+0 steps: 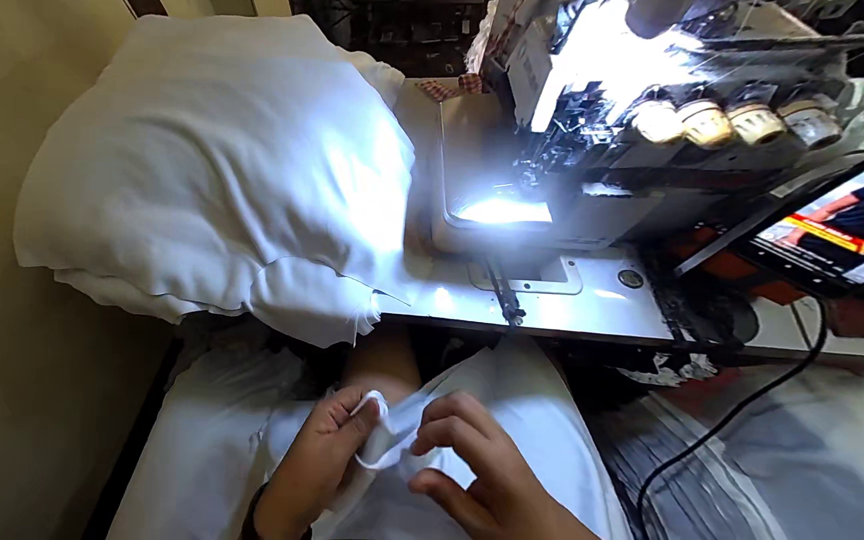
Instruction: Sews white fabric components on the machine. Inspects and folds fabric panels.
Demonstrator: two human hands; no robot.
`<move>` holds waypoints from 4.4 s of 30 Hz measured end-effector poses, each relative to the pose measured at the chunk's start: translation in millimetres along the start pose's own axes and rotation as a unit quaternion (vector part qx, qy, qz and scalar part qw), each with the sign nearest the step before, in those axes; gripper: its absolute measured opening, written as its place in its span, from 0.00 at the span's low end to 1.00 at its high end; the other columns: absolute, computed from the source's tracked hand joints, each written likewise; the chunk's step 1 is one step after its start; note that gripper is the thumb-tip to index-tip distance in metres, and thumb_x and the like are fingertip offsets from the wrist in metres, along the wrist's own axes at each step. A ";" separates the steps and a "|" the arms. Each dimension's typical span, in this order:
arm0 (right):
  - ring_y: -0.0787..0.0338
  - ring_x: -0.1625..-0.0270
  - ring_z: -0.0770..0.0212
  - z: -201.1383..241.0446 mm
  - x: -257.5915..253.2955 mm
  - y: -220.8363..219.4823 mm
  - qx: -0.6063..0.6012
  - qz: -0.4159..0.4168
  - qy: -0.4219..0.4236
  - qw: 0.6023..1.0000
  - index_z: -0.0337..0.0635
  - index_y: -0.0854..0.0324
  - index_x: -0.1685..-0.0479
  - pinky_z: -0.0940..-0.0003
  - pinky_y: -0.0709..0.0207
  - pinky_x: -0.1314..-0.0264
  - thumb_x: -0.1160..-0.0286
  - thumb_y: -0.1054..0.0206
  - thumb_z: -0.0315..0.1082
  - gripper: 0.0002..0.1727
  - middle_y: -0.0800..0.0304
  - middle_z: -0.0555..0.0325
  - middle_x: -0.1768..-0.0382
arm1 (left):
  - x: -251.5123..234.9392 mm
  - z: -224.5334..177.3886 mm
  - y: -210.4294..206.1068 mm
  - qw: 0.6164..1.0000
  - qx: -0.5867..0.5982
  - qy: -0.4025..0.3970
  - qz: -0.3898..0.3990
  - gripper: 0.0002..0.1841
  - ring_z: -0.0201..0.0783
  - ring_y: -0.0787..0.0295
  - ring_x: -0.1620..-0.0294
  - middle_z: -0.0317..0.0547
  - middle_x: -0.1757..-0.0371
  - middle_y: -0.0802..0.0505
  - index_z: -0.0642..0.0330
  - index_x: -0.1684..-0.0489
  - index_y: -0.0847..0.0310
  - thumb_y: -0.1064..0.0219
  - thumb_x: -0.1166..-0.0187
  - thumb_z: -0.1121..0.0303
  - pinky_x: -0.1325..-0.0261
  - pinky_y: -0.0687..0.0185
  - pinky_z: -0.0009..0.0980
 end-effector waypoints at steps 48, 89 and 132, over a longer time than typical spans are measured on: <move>0.24 0.71 0.83 -4.4 19.4 3.7 -0.319 0.235 -0.373 0.839 0.47 0.18 0.67 0.84 0.31 0.68 0.21 0.28 0.43 0.11 0.21 0.74 0.74 | 6.6 25.3 -31.0 0.972 -0.080 -0.179 -0.129 0.07 0.14 0.12 0.55 0.23 0.55 0.08 0.56 0.48 0.19 0.44 0.10 0.69 0.47 0.14 0.17; 0.29 0.81 0.77 5.9 12.8 28.5 -0.040 0.140 -0.297 0.944 0.44 0.14 0.61 0.79 0.34 0.77 0.25 0.28 0.50 0.17 0.24 0.68 0.82 | 5.1 14.5 -19.5 0.996 -0.004 -0.048 -0.081 0.04 0.21 0.11 0.61 0.28 0.62 0.08 0.58 0.52 0.18 0.34 0.18 0.72 0.55 0.13 0.22; 0.17 0.60 0.64 -10.7 -53.8 27.7 -0.144 0.339 -0.050 0.929 0.34 0.13 0.66 0.71 0.24 0.57 0.22 0.27 0.45 0.19 0.13 0.50 0.63 | 24.6 -32.7 16.6 0.988 0.063 -0.090 -0.108 0.06 0.21 0.10 0.60 0.29 0.58 0.06 0.48 0.56 0.08 0.30 0.21 0.62 0.55 0.13 0.20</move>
Point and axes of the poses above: each hand's wrist, its own x-axis away from the middle knuckle, its own y-axis out of the back of the hand, z = x × y, the point moved 1 cm from there along -x, towards the middle knuckle
